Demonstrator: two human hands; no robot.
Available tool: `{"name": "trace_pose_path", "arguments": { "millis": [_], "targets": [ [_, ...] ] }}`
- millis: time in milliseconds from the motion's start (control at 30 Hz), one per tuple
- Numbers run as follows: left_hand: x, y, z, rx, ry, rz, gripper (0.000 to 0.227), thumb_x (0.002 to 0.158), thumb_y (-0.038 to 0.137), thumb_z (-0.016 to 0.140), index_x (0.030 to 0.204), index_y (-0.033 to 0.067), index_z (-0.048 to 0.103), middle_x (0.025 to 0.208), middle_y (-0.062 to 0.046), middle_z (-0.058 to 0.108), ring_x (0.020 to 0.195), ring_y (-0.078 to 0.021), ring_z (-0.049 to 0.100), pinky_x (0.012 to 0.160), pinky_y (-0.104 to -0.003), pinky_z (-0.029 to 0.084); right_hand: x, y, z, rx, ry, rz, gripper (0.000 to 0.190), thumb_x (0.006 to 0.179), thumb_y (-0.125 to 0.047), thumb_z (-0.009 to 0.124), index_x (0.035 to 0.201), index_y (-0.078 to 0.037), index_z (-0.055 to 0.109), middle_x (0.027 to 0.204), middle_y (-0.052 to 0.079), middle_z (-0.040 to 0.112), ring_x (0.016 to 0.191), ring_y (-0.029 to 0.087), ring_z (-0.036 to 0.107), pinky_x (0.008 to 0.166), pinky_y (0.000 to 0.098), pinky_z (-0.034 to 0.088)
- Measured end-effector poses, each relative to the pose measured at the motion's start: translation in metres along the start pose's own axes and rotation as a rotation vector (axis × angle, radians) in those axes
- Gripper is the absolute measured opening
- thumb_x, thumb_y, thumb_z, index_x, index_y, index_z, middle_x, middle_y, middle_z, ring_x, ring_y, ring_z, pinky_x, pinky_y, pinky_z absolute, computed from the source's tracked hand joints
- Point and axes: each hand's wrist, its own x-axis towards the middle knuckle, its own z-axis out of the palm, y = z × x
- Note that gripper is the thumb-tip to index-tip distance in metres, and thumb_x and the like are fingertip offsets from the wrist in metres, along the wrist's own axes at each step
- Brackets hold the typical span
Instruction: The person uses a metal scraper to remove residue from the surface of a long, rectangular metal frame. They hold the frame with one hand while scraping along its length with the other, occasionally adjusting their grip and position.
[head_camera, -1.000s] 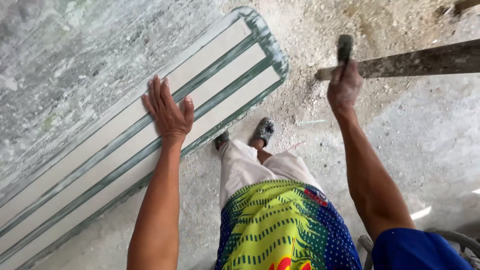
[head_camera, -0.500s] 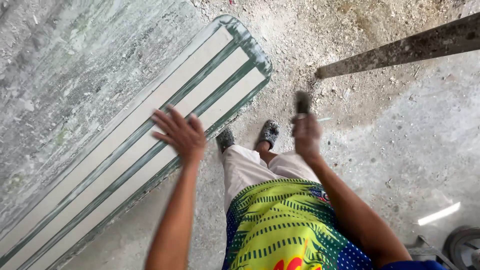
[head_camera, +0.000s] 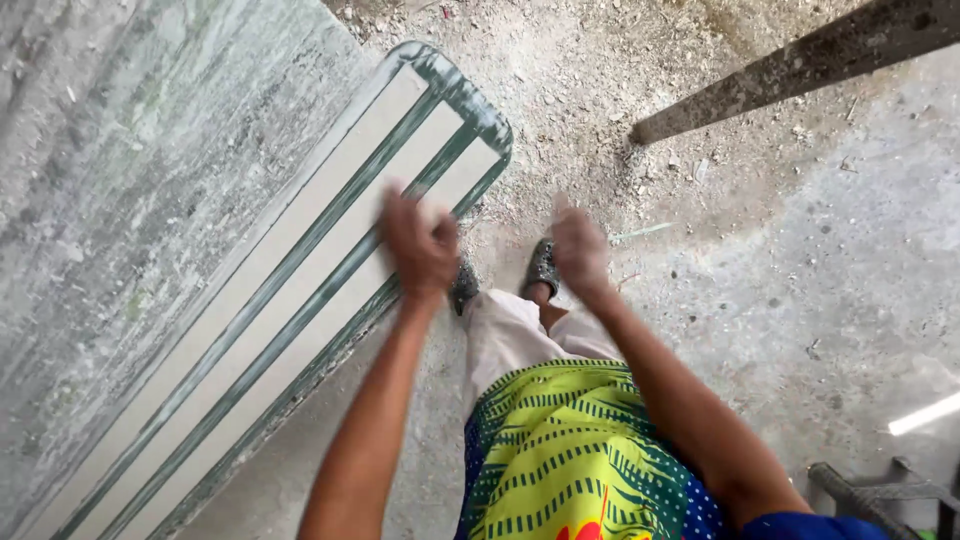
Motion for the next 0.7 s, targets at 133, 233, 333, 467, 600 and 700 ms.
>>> {"name": "trace_pose_path", "arguments": {
  "millis": [133,233,333,467,600,700],
  "targets": [
    [0.035,-0.066,-0.027,0.368,0.075,-0.236,0.066,0.108,0.050,0.043,0.150,-0.0002,0.043,0.161,-0.032,0.035,0.153,-0.0445,0.031,0.122,-0.063,0.022,-0.060,-0.029,0.069,-0.699,-0.236,-1.048,0.038,0.107,-0.018,0.054,0.143,-0.011,0.058,0.091,0.009,0.059,0.067,0.019,0.056,0.051,0.0344,0.049],
    [0.033,-0.083,-0.030,0.464,0.019,-0.383,0.074,0.106,0.052,0.044,0.156,-0.0031,0.037,0.163,-0.035,0.028,0.154,-0.0481,0.023,0.119,-0.068,0.016,-0.040,-0.043,0.067,-0.928,-0.288,-1.006,0.036,0.106,-0.027,0.057,0.141,-0.017,0.059,0.087,0.009,0.059,0.058,0.019,0.053,0.043,0.0358,0.046],
    [0.037,-0.074,-0.032,0.470,-0.026,-0.453,0.077,0.107,0.052,0.045,0.159,-0.0036,0.034,0.166,-0.032,0.025,0.156,-0.0477,0.019,0.121,-0.070,0.012,0.057,0.002,0.016,-0.956,-0.118,-0.970,0.016,0.117,-0.028,0.050,0.129,-0.021,0.058,0.082,0.004,0.057,0.056,0.014,0.050,0.041,0.0321,0.043],
    [0.026,-0.070,-0.039,0.400,-0.042,-0.443,0.074,0.109,0.051,0.043,0.161,-0.0005,0.034,0.169,-0.027,0.027,0.159,-0.0440,0.020,0.124,-0.070,0.011,0.040,-0.111,0.017,-0.900,0.168,-0.860,0.037,0.117,-0.023,0.048,0.152,-0.014,0.055,0.080,0.002,0.056,0.060,0.012,0.042,0.044,0.0281,0.039],
    [0.036,-0.071,-0.038,0.392,-0.023,-0.452,0.075,0.108,0.052,0.042,0.160,-0.0008,0.034,0.168,-0.028,0.027,0.158,-0.0441,0.020,0.122,-0.070,0.010,-0.016,-0.107,0.024,-0.921,-0.032,-0.555,0.042,0.113,-0.027,0.046,0.153,-0.017,0.051,0.073,0.007,0.054,0.056,0.015,0.040,0.045,0.0323,0.034],
    [0.037,-0.071,-0.038,0.395,-0.030,-0.457,0.074,0.107,0.052,0.040,0.159,-0.0006,0.035,0.167,-0.029,0.028,0.157,-0.0444,0.019,0.121,-0.070,0.008,-0.025,-0.090,0.032,-1.000,0.042,-0.839,0.042,0.109,-0.031,0.058,0.148,-0.014,0.057,0.087,0.010,0.054,0.069,0.017,0.045,0.053,0.0324,0.040]
  ]
}}
